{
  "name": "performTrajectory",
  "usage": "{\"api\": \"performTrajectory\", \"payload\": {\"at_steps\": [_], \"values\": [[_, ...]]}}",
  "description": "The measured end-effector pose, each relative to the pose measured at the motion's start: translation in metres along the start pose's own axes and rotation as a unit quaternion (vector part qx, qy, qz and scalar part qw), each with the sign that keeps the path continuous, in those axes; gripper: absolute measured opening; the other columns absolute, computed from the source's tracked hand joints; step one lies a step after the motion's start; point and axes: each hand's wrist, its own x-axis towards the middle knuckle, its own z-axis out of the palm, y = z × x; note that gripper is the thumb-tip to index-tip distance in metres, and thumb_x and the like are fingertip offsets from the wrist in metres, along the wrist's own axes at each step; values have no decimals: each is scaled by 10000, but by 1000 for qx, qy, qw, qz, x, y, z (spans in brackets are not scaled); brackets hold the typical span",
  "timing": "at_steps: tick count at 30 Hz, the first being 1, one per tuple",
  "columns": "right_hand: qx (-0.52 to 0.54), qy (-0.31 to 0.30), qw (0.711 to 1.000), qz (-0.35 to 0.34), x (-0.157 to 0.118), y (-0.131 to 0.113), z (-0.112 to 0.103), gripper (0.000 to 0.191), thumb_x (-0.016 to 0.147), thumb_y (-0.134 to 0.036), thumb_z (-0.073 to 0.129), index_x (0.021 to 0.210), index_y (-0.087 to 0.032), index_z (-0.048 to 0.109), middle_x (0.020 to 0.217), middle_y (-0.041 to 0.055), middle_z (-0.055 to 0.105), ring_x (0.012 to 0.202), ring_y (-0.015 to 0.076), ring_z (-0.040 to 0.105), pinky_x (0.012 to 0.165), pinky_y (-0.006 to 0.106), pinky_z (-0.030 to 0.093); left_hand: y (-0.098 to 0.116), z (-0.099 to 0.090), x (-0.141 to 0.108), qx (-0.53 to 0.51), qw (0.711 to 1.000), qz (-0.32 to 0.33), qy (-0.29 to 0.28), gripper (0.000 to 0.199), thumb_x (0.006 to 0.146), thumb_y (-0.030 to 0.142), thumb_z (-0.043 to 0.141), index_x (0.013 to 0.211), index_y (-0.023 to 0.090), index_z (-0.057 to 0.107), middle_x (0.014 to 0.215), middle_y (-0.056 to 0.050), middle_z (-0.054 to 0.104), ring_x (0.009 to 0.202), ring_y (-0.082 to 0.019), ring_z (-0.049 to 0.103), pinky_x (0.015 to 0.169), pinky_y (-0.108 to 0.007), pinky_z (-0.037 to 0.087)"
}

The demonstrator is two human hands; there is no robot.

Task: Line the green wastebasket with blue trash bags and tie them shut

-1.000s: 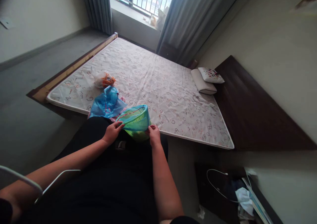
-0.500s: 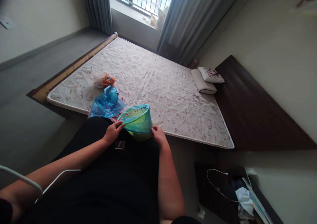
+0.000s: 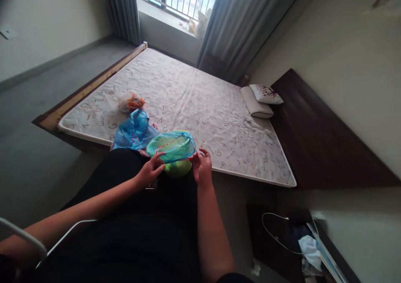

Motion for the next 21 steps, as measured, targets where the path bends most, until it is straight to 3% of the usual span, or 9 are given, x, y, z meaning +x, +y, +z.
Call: {"api": "performTrajectory", "payload": {"at_steps": [3, 7, 10, 14, 17, 19, 21], "values": [[-22, -38, 999, 2, -8, -8, 15, 307, 842, -281, 696, 1116, -258, 559, 843, -37, 700, 661, 110, 654, 688, 273, 582, 24, 11, 4, -46, 997, 35, -47, 535, 965, 353, 602, 1463, 203, 477, 1010, -43, 685, 742, -124, 611, 671, -238, 502], [-81, -116, 990, 15, -22, -8, 31, 319, 877, -294, 667, 1175, -269, 555, 996, -8, 738, 648, 127, 675, 663, 306, 604, 52, 18, 11, -70, 994, 79, -26, 414, 967, 330, 618, 1358, 209, 558, 1183, -98, 693, 1069, -202, 670, 887, -317, 548], [-152, -154, 976, 13, -33, -5, 40, 266, 893, -316, 671, 1141, -270, 587, 1047, -7, 734, 665, 128, 686, 683, 309, 611, 63, 19, 13, -148, 987, 42, -48, 432, 973, 417, 618, 1334, 193, 540, 1214, -121, 702, 1065, -229, 696, 911, -362, 564], [-290, -175, 940, -39, -41, -2, 48, 136, 928, -333, 633, 1039, -255, 651, 1012, 14, 747, 863, 186, 731, 775, 320, 592, 61, 15, 11, -175, 982, -26, -72, 579, 930, 487, 666, 1387, 181, 486, 1219, -139, 716, 1083, -271, 709, 896, -370, 576], [-369, -147, 913, -91, -38, 5, 48, 128, 948, -314, 578, 1005, -255, 676, 1041, 35, 747, 1014, 223, 710, 852, 350, 570, 55, 8, 10, -136, 979, -85, -124, 694, 892, 459, 701, 1463, 170, 432, 1075, -109, 738, 747, -199, 711, 644, -298, 557], [-391, -123, 904, -122, -31, 15, 47, 156, 959, -307, 539, 997, -253, 680, 1067, 50, 735, 1074, 228, 681, 910, 366, 553, 53, 4, 9, -107, 978, -109, -141, 681, 894, 430, 673, 1469, 151, 436, 897, -51, 723, 529, -130, 581, 491, -253, 448], [-403, -100, 896, -158, -19, 28, 47, 184, 958, -293, 515, 1013, -247, 686, 1101, 66, 710, 1123, 224, 648, 1001, 380, 522, 55, 1, 9, -73, 984, -102, -124, 576, 904, 397, 630, 1406, 139, 513, 790, -17, 690, 508, -116, 515, 476, -243, 395]]}}
